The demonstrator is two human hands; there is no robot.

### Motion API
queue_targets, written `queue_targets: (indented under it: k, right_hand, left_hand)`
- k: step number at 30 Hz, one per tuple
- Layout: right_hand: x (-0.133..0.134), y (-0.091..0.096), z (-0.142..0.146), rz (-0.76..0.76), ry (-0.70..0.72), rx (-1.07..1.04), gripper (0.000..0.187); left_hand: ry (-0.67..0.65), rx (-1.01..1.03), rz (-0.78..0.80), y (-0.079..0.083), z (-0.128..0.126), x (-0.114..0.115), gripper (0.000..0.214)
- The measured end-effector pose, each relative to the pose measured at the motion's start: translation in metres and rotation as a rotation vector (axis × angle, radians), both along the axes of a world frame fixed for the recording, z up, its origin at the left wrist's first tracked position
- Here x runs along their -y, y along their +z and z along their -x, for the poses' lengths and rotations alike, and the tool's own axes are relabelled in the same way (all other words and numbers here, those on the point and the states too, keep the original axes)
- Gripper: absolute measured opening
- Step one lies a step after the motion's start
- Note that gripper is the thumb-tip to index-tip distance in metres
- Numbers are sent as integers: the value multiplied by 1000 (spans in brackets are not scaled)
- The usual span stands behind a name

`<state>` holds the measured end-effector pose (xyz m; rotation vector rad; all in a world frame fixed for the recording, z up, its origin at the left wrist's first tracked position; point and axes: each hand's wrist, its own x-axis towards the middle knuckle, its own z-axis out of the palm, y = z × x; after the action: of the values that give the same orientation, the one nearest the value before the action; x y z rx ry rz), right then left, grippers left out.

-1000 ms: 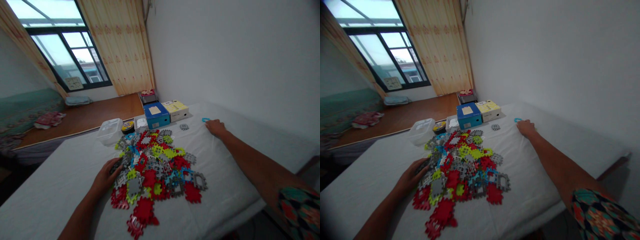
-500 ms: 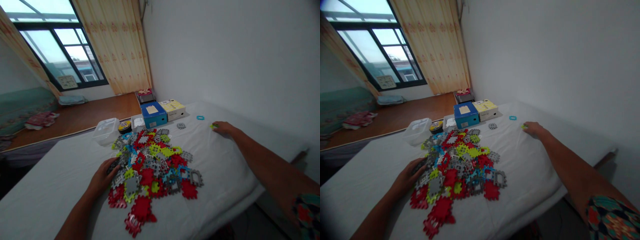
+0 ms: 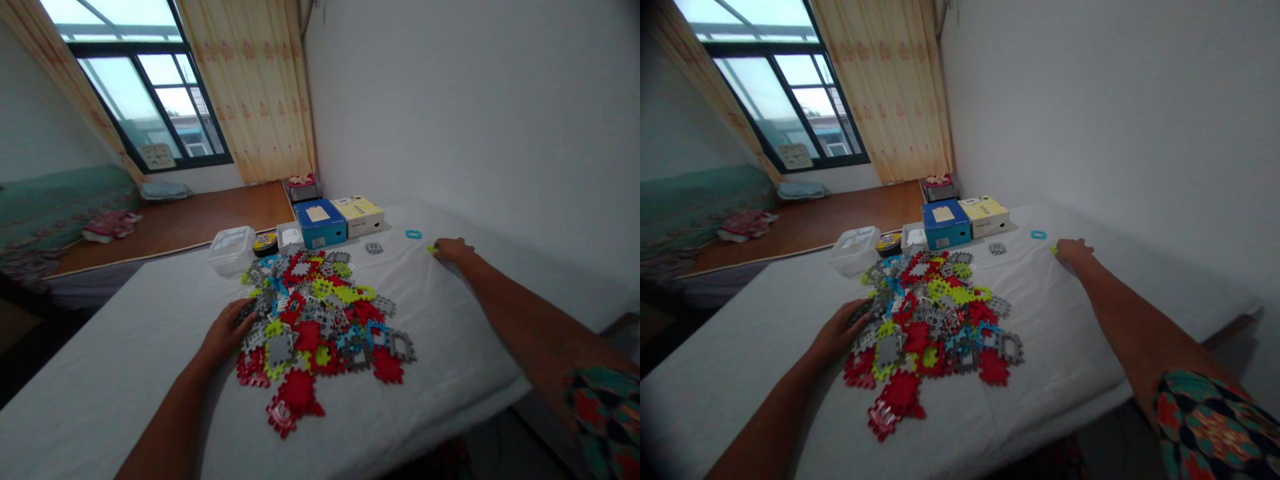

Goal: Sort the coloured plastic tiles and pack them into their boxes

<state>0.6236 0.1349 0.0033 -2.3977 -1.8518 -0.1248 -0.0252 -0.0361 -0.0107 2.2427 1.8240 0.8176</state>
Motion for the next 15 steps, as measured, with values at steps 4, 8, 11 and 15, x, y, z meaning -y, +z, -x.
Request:
queue_targets:
  k: [4,8,11,15]
  right_hand:
    - [11,29,67,97,286,-80,41]
    - [37,50,156,373,1032,-561,51]
    - [59,53,203,445,1252,-627,65]
    - [71,47,223,350,1362,-581,66]
  left_hand:
    - [-6,-6,3,2,-1,0,66]
    - [-10,-12,4,4,-3,2,64]
    - [0,3,10,6,-5,5,63]
    - [-5,9,29,6,-6,7,62]
